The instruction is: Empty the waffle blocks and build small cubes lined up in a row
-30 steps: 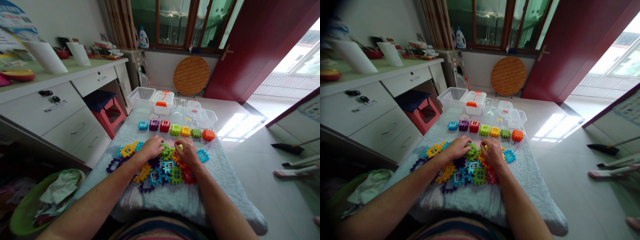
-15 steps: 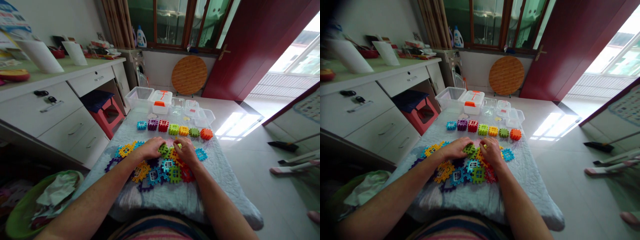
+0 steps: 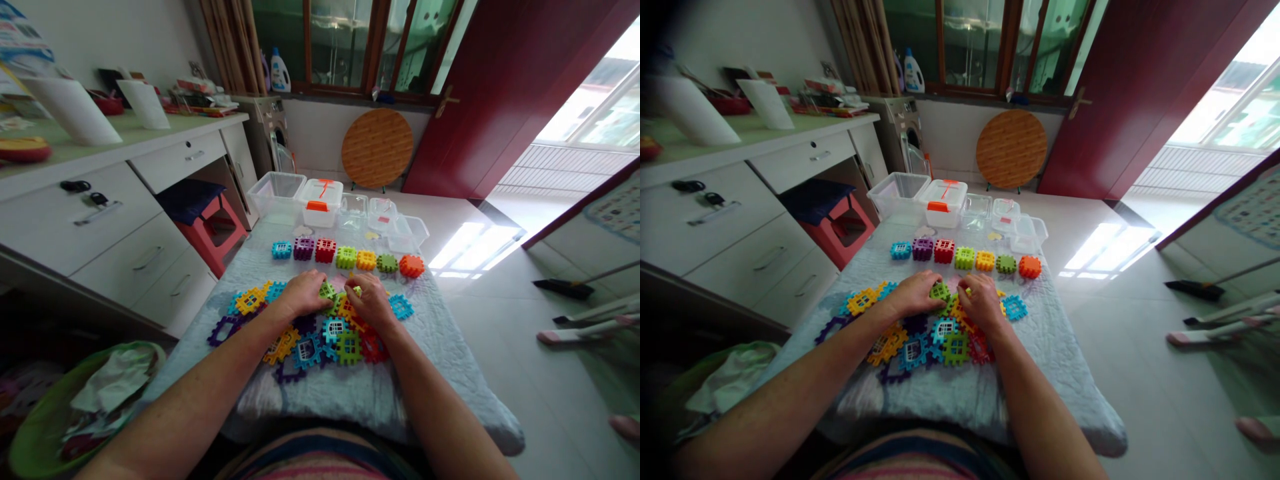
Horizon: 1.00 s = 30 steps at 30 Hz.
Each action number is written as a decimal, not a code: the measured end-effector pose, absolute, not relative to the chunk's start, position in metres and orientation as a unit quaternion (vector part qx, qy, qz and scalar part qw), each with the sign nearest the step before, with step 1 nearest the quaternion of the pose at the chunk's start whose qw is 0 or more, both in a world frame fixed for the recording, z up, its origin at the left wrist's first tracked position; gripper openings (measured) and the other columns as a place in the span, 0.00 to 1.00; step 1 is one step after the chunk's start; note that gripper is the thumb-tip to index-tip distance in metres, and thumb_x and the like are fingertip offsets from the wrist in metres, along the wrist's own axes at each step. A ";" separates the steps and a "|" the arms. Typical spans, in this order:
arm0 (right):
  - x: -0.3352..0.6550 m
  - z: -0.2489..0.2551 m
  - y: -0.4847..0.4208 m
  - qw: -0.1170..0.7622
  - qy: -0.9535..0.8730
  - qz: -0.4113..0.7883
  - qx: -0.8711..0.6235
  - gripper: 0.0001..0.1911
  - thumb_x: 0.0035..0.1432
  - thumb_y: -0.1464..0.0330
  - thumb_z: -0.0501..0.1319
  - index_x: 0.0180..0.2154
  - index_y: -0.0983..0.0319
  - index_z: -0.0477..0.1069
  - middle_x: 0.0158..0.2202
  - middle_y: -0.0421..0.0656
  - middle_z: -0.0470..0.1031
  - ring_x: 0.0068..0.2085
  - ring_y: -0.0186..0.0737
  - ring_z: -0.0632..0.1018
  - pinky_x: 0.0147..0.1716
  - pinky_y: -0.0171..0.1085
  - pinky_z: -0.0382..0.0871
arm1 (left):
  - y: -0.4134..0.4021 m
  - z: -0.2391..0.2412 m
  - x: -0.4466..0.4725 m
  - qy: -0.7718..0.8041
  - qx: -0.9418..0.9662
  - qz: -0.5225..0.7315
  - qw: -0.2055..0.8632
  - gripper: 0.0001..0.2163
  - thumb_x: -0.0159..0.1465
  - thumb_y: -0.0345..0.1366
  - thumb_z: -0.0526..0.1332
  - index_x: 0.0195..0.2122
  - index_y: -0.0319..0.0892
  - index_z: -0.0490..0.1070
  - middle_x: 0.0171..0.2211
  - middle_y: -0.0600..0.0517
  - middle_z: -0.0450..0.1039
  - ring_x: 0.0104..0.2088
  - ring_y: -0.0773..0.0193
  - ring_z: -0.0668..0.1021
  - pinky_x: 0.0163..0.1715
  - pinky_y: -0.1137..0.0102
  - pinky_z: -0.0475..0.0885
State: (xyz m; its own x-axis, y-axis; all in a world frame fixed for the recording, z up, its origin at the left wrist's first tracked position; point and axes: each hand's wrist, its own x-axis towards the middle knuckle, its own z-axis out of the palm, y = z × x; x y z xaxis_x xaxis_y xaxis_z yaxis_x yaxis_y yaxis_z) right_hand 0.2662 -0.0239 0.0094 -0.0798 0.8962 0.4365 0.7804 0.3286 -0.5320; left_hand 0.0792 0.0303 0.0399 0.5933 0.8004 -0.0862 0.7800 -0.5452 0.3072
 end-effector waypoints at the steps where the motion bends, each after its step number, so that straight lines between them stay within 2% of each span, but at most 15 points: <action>1: 0.266 0.009 -0.024 0.363 -0.730 0.080 -0.574 0.07 0.58 0.70 0.58 0.28 0.59 0.72 0.29 0.42 0.75 0.35 0.41 0.73 0.42 0.39 0.63 | 0.030 0.040 0.080 0.454 0.877 0.028 0.153 0.20 0.52 0.46 0.65 0.43 0.40 0.72 0.40 0.44 0.73 0.43 0.50 0.76 0.43 0.63 0.69; 5: 0.266 0.010 -0.025 0.367 -0.729 0.080 -0.572 0.07 0.59 0.69 0.58 0.29 0.60 0.72 0.29 0.42 0.75 0.36 0.41 0.73 0.42 0.39 0.63 | 0.031 0.039 0.080 0.464 0.877 0.008 0.125 0.21 0.51 0.48 0.65 0.42 0.40 0.73 0.40 0.43 0.74 0.43 0.48 0.76 0.42 0.61 0.70; 14: 0.266 0.011 -0.025 0.369 -0.729 0.074 -0.572 0.07 0.59 0.70 0.58 0.28 0.60 0.71 0.29 0.42 0.75 0.35 0.41 0.74 0.41 0.39 0.64 | 0.033 0.041 0.085 0.460 0.879 0.000 0.121 0.14 0.49 0.43 0.64 0.35 0.42 0.74 0.35 0.45 0.74 0.38 0.50 0.77 0.37 0.63 0.70; 21: 0.268 0.011 -0.025 0.370 -0.732 0.074 -0.568 0.07 0.59 0.70 0.58 0.28 0.60 0.71 0.28 0.42 0.75 0.35 0.41 0.73 0.40 0.38 0.63 | 0.043 0.051 0.056 0.444 0.882 0.101 0.118 0.18 0.46 0.41 0.66 0.39 0.40 0.73 0.36 0.47 0.73 0.39 0.54 0.75 0.42 0.65 0.69; 30: 0.267 0.009 -0.025 0.369 -0.736 0.079 -0.562 0.08 0.59 0.70 0.57 0.28 0.60 0.71 0.28 0.42 0.75 0.35 0.41 0.74 0.40 0.39 0.64 | 0.056 0.061 0.009 0.439 0.868 0.173 0.158 0.19 0.46 0.39 0.66 0.40 0.40 0.72 0.37 0.49 0.70 0.38 0.57 0.74 0.42 0.65 0.70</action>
